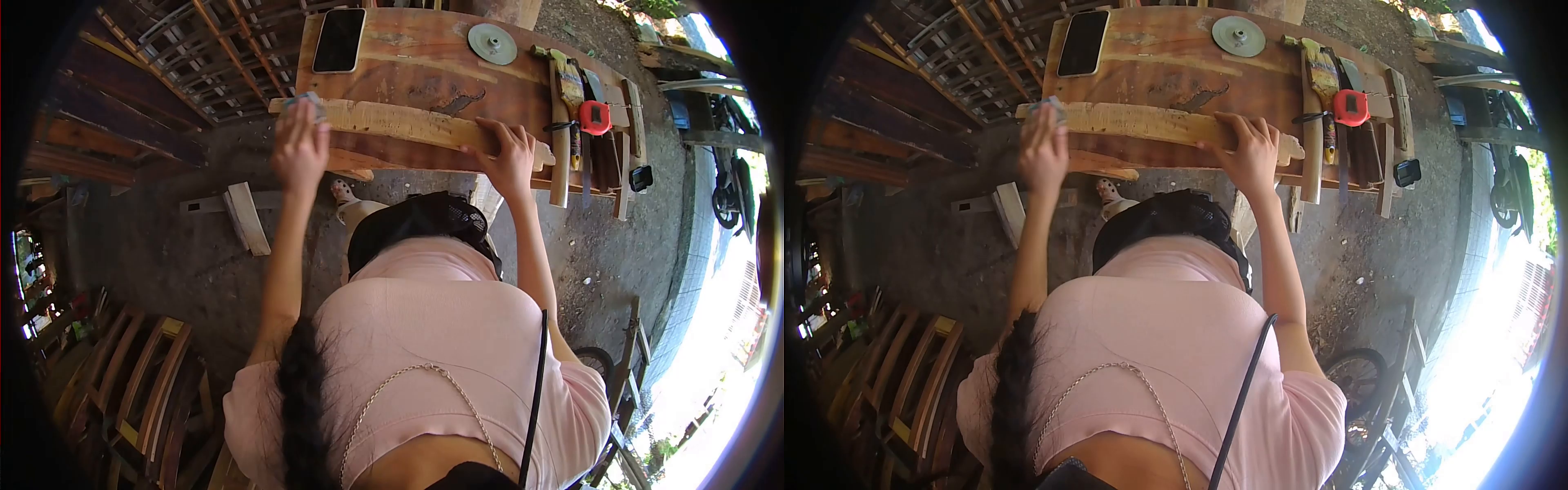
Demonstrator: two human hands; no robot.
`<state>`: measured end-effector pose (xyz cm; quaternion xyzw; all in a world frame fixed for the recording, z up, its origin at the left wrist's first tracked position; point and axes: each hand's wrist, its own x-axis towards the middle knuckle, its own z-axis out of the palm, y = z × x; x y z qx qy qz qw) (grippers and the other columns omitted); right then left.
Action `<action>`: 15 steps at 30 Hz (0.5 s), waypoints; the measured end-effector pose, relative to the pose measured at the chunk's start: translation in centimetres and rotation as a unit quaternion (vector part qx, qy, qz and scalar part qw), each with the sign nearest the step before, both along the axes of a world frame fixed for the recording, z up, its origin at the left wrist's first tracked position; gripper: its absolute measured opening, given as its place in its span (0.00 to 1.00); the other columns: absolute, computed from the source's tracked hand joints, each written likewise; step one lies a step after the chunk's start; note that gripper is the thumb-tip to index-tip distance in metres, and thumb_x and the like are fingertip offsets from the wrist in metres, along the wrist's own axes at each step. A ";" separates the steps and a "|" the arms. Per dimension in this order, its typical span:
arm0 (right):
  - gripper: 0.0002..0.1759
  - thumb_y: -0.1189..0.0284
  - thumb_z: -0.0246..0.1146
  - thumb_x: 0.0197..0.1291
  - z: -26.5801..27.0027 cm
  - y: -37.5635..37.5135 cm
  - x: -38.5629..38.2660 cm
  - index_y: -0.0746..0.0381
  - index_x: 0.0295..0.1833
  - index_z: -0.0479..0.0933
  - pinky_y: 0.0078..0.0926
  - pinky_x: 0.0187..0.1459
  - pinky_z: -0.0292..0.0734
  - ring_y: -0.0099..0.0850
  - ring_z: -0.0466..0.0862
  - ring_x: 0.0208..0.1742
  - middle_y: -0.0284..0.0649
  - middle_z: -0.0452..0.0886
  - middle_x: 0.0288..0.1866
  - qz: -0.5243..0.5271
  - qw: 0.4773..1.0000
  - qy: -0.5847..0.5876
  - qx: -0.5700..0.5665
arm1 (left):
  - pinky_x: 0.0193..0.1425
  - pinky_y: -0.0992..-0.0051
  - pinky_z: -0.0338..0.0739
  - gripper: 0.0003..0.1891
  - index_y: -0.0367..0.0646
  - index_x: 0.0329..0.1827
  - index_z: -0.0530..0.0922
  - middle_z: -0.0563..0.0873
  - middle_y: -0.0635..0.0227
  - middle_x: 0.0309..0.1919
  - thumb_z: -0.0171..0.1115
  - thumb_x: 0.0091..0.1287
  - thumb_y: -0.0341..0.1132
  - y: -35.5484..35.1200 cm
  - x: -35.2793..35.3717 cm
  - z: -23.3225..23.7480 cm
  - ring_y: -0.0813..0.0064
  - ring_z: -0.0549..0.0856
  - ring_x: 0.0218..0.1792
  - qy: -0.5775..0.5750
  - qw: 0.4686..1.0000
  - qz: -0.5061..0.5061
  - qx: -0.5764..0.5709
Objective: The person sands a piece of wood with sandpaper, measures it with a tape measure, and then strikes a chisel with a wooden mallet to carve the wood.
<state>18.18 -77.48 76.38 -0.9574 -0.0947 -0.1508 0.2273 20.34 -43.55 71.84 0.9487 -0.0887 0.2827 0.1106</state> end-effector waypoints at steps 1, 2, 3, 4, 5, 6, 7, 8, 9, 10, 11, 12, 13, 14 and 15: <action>0.27 0.51 0.72 0.46 -0.1 0.0 0.0 0.55 0.49 0.81 0.35 0.57 0.64 0.34 0.78 0.47 0.33 0.85 0.43 -0.002 1.000 0.000 0.001 | 0.68 0.60 0.71 0.23 0.41 0.61 0.77 0.80 0.63 0.61 0.50 0.73 0.47 1.3 0.3 0.5 0.60 0.79 0.62 -0.010 1.000 0.025 -0.008; 0.27 0.51 0.72 0.46 -0.2 0.0 -0.1 0.55 0.49 0.81 0.35 0.57 0.64 0.34 0.78 0.48 0.33 0.85 0.43 -0.005 1.000 -0.006 -0.002 | 0.68 0.61 0.71 0.22 0.40 0.61 0.78 0.81 0.61 0.60 0.49 0.73 0.46 0.5 0.3 0.1 0.58 0.79 0.61 -0.031 0.998 0.037 -0.036; 0.27 0.51 0.72 0.46 -0.4 0.1 -0.1 0.55 0.49 0.81 0.35 0.57 0.64 0.34 0.79 0.48 0.33 0.85 0.43 -0.007 1.000 -0.011 -0.004 | 0.68 0.61 0.71 0.22 0.40 0.60 0.78 0.81 0.60 0.59 0.48 0.73 0.45 -1.2 0.2 -0.7 0.55 0.80 0.60 -0.052 0.995 0.050 -0.064; 0.27 0.51 0.72 0.46 -0.4 0.2 -0.1 0.55 0.49 0.81 0.35 0.57 0.64 0.34 0.79 0.48 0.33 0.85 0.43 -0.008 1.000 -0.012 -0.004 | 0.68 0.61 0.71 0.21 0.38 0.59 0.79 0.82 0.55 0.57 0.49 0.72 0.43 -4.4 -0.2 -0.1 0.52 0.80 0.59 -0.004 0.987 0.024 -0.157; 0.27 0.51 0.72 0.46 -0.4 0.1 0.0 0.55 0.49 0.81 0.35 0.57 0.64 0.34 0.79 0.48 0.33 0.85 0.43 -0.006 1.000 -0.013 -0.003 | 0.67 0.61 0.71 0.21 0.37 0.58 0.79 0.82 0.53 0.56 0.50 0.71 0.42 -7.4 -0.1 -0.4 0.54 0.80 0.59 -0.045 0.989 -0.049 -0.133; 0.27 0.51 0.72 0.46 -0.5 0.0 -0.1 0.55 0.49 0.81 0.35 0.57 0.64 0.34 0.79 0.48 0.33 0.85 0.43 -0.005 1.000 -0.011 -0.004 | 0.66 0.62 0.72 0.21 0.37 0.56 0.80 0.83 0.53 0.55 0.52 0.70 0.43 -10.7 -0.8 -0.1 0.57 0.81 0.58 -0.025 0.978 -0.138 -0.154; 0.27 0.51 0.72 0.46 -0.5 0.0 -0.2 0.55 0.49 0.81 0.35 0.57 0.64 0.34 0.79 0.48 0.33 0.85 0.43 -0.004 1.000 -0.010 -0.007 | 0.65 0.62 0.73 0.21 0.38 0.55 0.81 0.83 0.54 0.54 0.52 0.70 0.44 -13.5 -1.5 0.4 0.58 0.81 0.58 -0.021 0.976 -0.169 -0.132; 0.27 0.51 0.72 0.46 -0.5 0.1 -0.2 0.55 0.49 0.81 0.35 0.57 0.64 0.34 0.79 0.48 0.33 0.85 0.43 -0.004 1.000 -0.004 -0.002 | 0.65 0.63 0.74 0.21 0.38 0.54 0.82 0.84 0.55 0.54 0.53 0.70 0.46 -15.1 -2.1 0.8 0.59 0.81 0.58 -0.017 0.973 -0.200 -0.111; 0.27 0.51 0.72 0.46 -0.4 0.0 -0.1 0.55 0.49 0.81 0.35 0.57 0.64 0.33 0.79 0.48 0.33 0.85 0.43 -0.003 1.000 0.000 0.003 | 0.65 0.63 0.74 0.21 0.38 0.54 0.82 0.84 0.55 0.54 0.53 0.70 0.46 -14.6 -1.9 0.7 0.59 0.81 0.58 -0.018 0.974 -0.197 -0.114; 0.27 0.51 0.72 0.46 -0.3 -0.1 0.2 0.55 0.49 0.81 0.35 0.57 0.64 0.33 0.79 0.48 0.33 0.85 0.43 -0.001 1.000 -0.003 0.001 | 0.64 0.64 0.75 0.21 0.41 0.57 0.80 0.84 0.59 0.55 0.53 0.70 0.46 -13.3 -1.4 0.6 0.61 0.82 0.59 0.000 0.977 -0.193 -0.092; 0.27 0.51 0.72 0.46 -0.3 -0.1 0.1 0.55 0.49 0.81 0.35 0.57 0.64 0.33 0.79 0.48 0.33 0.85 0.43 0.000 1.000 -0.006 -0.005 | 0.63 0.64 0.75 0.21 0.43 0.60 0.79 0.83 0.63 0.56 0.54 0.70 0.46 -11.4 -1.2 0.6 0.62 0.82 0.59 0.020 0.980 -0.189 -0.067; 0.27 0.51 0.72 0.46 -0.3 -0.1 0.0 0.54 0.49 0.81 0.36 0.57 0.65 0.33 0.79 0.48 0.33 0.85 0.43 0.001 1.000 -0.009 -0.009 | 0.62 0.62 0.76 0.24 0.43 0.59 0.79 0.82 0.60 0.57 0.54 0.70 0.51 -8.8 -1.3 1.2 0.61 0.80 0.60 0.060 0.984 -0.142 -0.086; 0.27 0.51 0.72 0.46 -0.3 -0.1 0.1 0.54 0.49 0.81 0.36 0.57 0.65 0.33 0.79 0.48 0.33 0.85 0.43 0.000 1.000 -0.010 -0.006 | 0.62 0.62 0.77 0.26 0.45 0.64 0.75 0.79 0.61 0.62 0.52 0.71 0.52 -5.3 -0.8 0.2 0.61 0.79 0.61 0.037 0.995 -0.075 -0.053; 0.26 0.51 0.72 0.47 -0.2 -0.1 0.1 0.54 0.49 0.81 0.36 0.57 0.65 0.33 0.79 0.48 0.33 0.85 0.43 0.001 1.000 -0.006 -0.004 | 0.62 0.63 0.77 0.26 0.46 0.66 0.73 0.75 0.61 0.66 0.50 0.72 0.52 -1.5 -0.7 0.1 0.59 0.77 0.63 0.093 0.993 -0.013 -0.067; 0.26 0.51 0.72 0.47 -0.2 -0.1 0.0 0.54 0.49 0.81 0.36 0.57 0.65 0.33 0.79 0.48 0.33 0.85 0.43 -0.001 1.000 -0.002 -0.001 | 0.62 0.63 0.77 0.26 0.44 0.66 0.73 0.75 0.60 0.65 0.48 0.73 0.51 1.6 -0.6 0.4 0.57 0.76 0.64 0.043 0.998 0.042 -0.018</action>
